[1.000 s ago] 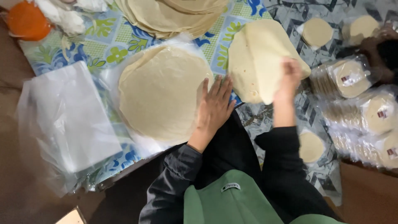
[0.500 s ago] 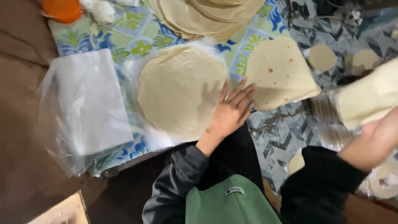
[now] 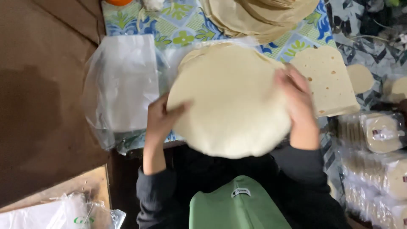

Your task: The person organizes and packs round flatbreads by hand, lifting them from stacks, placing them onto plastic sheets, and smoothing the sheets over the bread.

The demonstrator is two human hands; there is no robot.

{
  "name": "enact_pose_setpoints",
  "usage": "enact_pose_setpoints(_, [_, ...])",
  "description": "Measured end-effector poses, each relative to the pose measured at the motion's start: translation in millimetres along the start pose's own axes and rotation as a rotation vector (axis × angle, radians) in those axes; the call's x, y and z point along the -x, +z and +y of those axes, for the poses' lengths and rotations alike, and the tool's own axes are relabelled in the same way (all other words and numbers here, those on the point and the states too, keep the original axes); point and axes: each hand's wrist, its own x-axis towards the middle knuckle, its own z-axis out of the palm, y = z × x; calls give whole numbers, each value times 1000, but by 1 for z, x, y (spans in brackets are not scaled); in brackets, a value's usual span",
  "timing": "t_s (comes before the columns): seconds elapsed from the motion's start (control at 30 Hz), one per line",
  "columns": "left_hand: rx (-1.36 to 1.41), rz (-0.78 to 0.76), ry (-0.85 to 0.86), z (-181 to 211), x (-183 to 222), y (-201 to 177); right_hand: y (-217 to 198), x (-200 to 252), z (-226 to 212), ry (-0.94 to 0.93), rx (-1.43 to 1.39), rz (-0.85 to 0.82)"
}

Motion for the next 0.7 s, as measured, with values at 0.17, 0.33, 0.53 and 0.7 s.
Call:
enact_pose_setpoints(0.17, [-331,270,-54,-44,-34,9,1,-63,70,-218,637,-196])
enact_pose_setpoints(0.33, [-275,366,2,-50,-39,18,22,-64,56,-324,877,-51])
enact_pose_setpoints(0.53, [-313,419,-31,-33,-36,26,22,-70,61,-442,1035,2])
enact_pose_setpoints(0.7, [-385,428,108,-38,-17,13,47,-35,30,-359,1231,118])
